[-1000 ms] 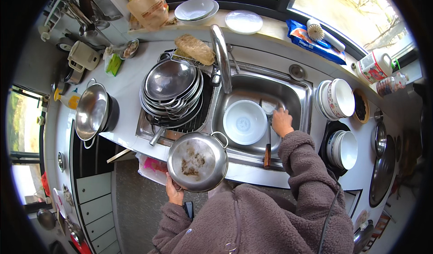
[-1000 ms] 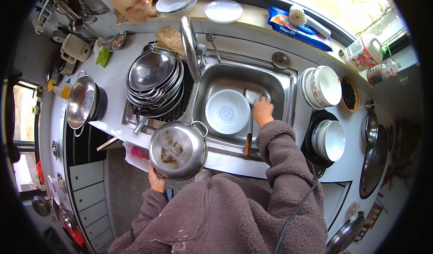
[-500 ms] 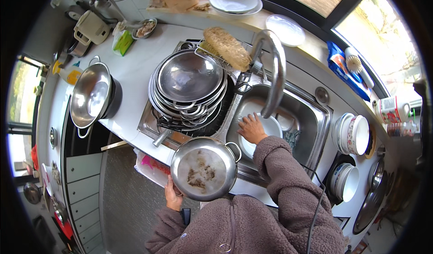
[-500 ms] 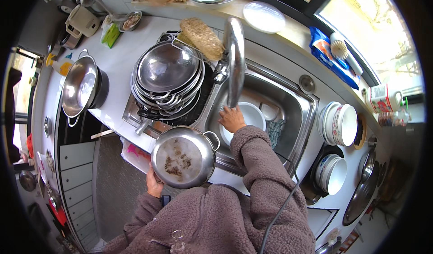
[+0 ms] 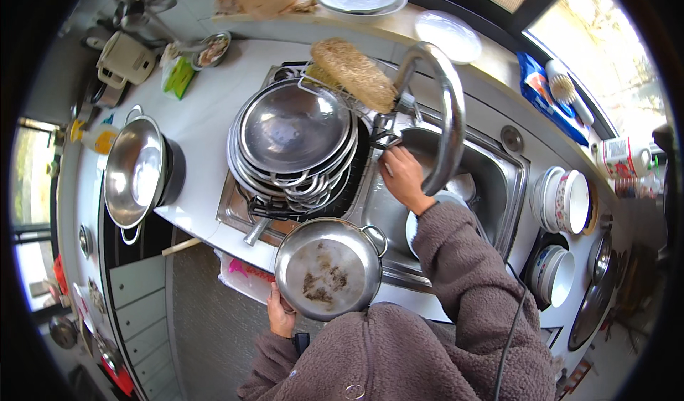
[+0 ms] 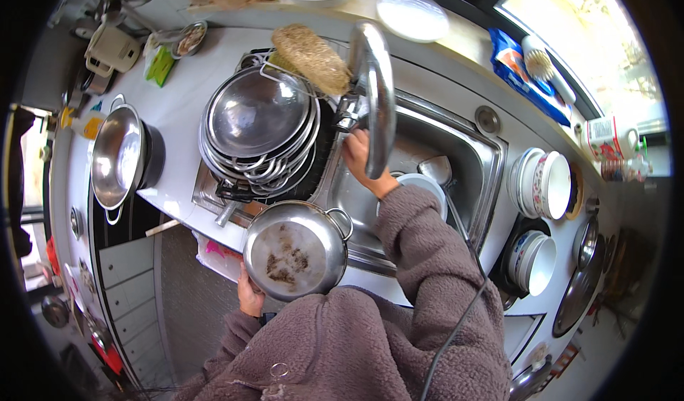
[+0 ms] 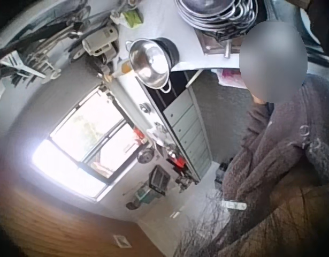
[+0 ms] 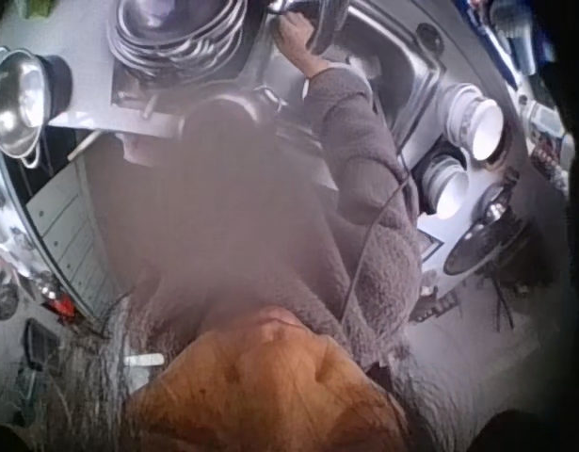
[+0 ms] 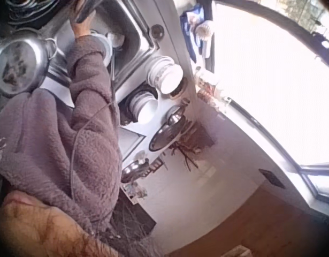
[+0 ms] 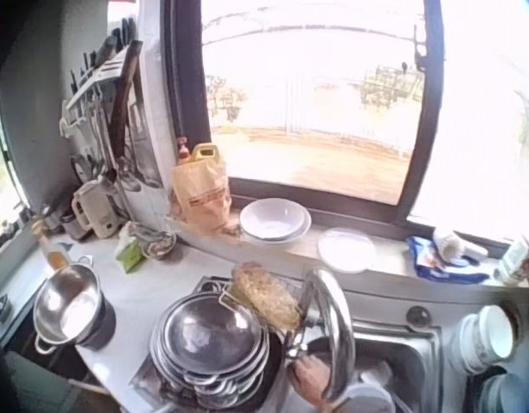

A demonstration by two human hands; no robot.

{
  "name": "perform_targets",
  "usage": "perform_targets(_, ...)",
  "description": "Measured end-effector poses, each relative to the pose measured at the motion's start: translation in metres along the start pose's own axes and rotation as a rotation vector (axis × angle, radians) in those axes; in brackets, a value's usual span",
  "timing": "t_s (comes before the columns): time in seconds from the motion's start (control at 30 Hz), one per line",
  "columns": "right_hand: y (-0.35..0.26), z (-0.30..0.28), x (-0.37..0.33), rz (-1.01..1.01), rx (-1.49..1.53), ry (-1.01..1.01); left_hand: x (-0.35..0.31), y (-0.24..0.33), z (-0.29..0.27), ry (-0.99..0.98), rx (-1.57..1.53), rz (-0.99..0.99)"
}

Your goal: The person washes a metal pot in the kitchen sink using a sponge and running water. They scrub the interior and exterior surfaces, rinse the pot, and place it in the dish rack.

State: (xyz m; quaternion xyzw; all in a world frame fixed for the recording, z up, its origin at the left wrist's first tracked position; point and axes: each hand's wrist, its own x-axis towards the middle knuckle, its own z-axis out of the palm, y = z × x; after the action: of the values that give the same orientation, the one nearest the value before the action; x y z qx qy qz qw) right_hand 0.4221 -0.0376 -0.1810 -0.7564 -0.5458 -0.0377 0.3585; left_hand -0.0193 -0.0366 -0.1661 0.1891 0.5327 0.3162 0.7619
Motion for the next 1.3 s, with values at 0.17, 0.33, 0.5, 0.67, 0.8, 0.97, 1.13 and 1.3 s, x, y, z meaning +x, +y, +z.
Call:
perform_targets(0.17,-0.027,0.002,0.017,0.153,-0.04,-0.139,0.001,0.004,-0.003,-0.028,0.03,0.01)
perform_targets(0.33,-0.042,0.023,0.0,0.487,0.499,-0.043,0.002,0.006,-0.004,0.001,0.062,-0.013)
perform_targets(0.5,-0.034,0.075,0.034,0.915,1.299,-0.129,0.003,0.009,-0.002,0.016,0.082,-0.037)
perform_targets(0.67,-0.014,0.125,0.051,1.299,1.619,-0.068,0.002,0.008,0.001,0.011,0.094,-0.037)
perform_targets(0.8,-0.019,0.133,0.062,1.36,1.513,0.024,0.003,0.006,0.002,-0.024,0.046,-0.013)
perform_targets(0.97,-0.03,0.118,0.06,1.329,1.747,0.004,0.005,0.003,0.003,-0.039,0.025,-0.023)
perform_targets(1.13,-0.006,0.132,0.049,0.745,1.165,-0.244,0.008,0.003,0.002,-0.055,0.002,-0.052)
perform_targets(1.3,-0.016,0.127,0.057,1.317,1.778,-0.098,0.006,0.005,0.003,-0.107,-0.02,-0.065)
